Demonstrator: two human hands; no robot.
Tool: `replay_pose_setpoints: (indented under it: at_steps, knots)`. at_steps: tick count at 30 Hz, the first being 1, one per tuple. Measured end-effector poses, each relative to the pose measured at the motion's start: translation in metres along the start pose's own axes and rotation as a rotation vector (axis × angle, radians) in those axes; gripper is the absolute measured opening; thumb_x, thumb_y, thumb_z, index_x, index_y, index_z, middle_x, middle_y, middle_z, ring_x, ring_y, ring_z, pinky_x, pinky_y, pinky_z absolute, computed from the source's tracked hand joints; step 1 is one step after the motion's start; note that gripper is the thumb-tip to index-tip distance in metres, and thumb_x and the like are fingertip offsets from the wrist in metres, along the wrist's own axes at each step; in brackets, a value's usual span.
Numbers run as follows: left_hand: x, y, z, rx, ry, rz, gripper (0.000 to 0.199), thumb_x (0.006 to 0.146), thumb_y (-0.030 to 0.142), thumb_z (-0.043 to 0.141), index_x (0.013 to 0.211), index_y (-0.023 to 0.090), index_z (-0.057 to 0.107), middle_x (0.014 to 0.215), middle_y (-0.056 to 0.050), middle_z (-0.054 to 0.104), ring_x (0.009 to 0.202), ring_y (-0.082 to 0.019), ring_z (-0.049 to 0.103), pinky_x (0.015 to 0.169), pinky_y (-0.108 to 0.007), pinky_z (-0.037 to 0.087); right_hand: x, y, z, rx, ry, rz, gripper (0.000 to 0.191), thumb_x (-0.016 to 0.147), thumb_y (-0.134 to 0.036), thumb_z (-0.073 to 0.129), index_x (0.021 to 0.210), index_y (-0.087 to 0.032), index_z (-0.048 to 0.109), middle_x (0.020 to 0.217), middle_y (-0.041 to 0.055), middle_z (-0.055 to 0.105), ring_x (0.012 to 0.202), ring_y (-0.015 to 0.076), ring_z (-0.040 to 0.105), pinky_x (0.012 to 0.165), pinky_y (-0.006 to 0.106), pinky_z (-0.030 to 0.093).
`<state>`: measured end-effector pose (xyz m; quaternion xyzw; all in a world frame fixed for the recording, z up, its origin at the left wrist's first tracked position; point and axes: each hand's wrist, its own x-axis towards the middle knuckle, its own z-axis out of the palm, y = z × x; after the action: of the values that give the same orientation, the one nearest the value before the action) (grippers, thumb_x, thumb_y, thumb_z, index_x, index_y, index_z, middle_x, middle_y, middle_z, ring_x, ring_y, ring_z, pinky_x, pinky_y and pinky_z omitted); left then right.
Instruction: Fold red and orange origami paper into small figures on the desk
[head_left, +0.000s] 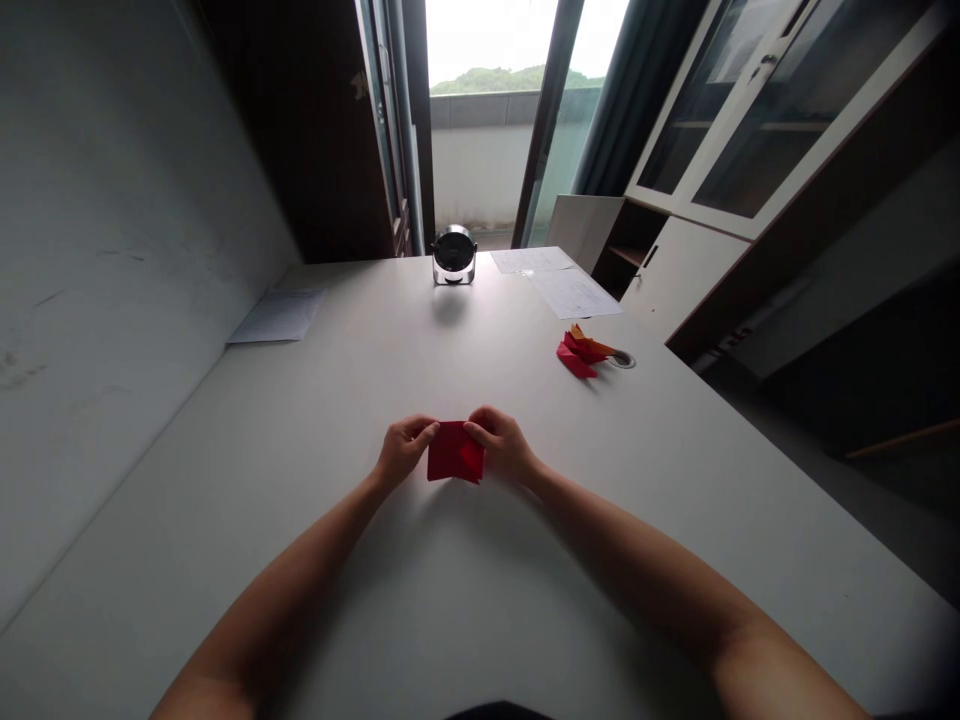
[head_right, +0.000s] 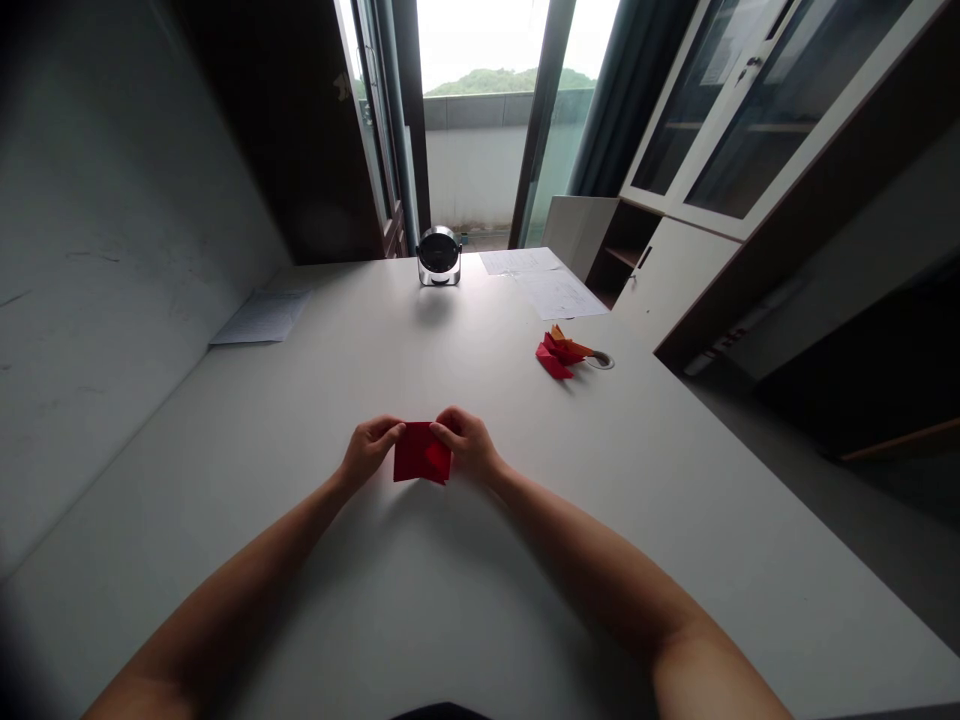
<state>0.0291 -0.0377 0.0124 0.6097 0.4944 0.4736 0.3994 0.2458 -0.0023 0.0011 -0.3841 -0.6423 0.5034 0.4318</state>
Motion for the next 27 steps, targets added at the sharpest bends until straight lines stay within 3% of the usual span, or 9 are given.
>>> replay_pose_setpoints:
  at_steps: [10, 18, 23, 27]
  knots:
    - [0.0025, -0.0018, -0.0024, -0.088, 0.011, -0.060, 0.031, 0.090, 0.042, 0.060, 0.078, 0.015, 0.070, 0.070, -0.001, 0.064, 0.064, -0.013, 0.054, 0.060, -0.023, 0.042, 0.0024, 0.0050, 0.0002, 0.080, 0.027, 0.057, 0.045, 0.088, -0.060, 0.060, 0.069, -0.019, 0.055, 0.057, -0.0040, 0.047, 0.053, 0.0104, 0.041, 0.050, 0.024, 0.033]
    - [0.0031, -0.0015, -0.0008, -0.151, -0.016, -0.069, 0.027, 0.086, 0.042, 0.066, 0.083, 0.015, 0.072, 0.076, -0.003, 0.068, 0.069, -0.014, 0.059, 0.064, -0.024, 0.046, 0.0020, 0.0002, -0.0014, 0.087, 0.043, 0.060, 0.048, 0.086, -0.063, 0.060, 0.068, -0.019, 0.054, 0.058, -0.0034, 0.047, 0.054, 0.0110, 0.043, 0.050, 0.024, 0.035]
    - [0.0044, -0.0045, -0.0020, -0.290, 0.051, -0.094, 0.027, 0.087, 0.042, 0.067, 0.087, 0.015, 0.069, 0.060, 0.002, 0.058, 0.053, -0.010, 0.051, 0.053, -0.023, 0.041, 0.0012, -0.0027, -0.0021, 0.247, -0.031, 0.059, 0.043, 0.087, -0.062, 0.061, 0.088, -0.019, 0.062, 0.076, 0.0019, 0.063, 0.067, 0.0149, 0.057, 0.060, 0.027, 0.047]
    - [0.0049, -0.0056, -0.0034, -0.327, 0.089, -0.092, 0.028, 0.088, 0.043, 0.066, 0.090, 0.015, 0.066, 0.060, 0.001, 0.062, 0.054, -0.012, 0.057, 0.056, -0.024, 0.044, 0.0022, -0.0019, -0.0032, 0.323, -0.058, 0.066, 0.047, 0.084, -0.063, 0.064, 0.096, -0.018, 0.062, 0.080, 0.0037, 0.066, 0.069, 0.0160, 0.061, 0.064, 0.030, 0.051]
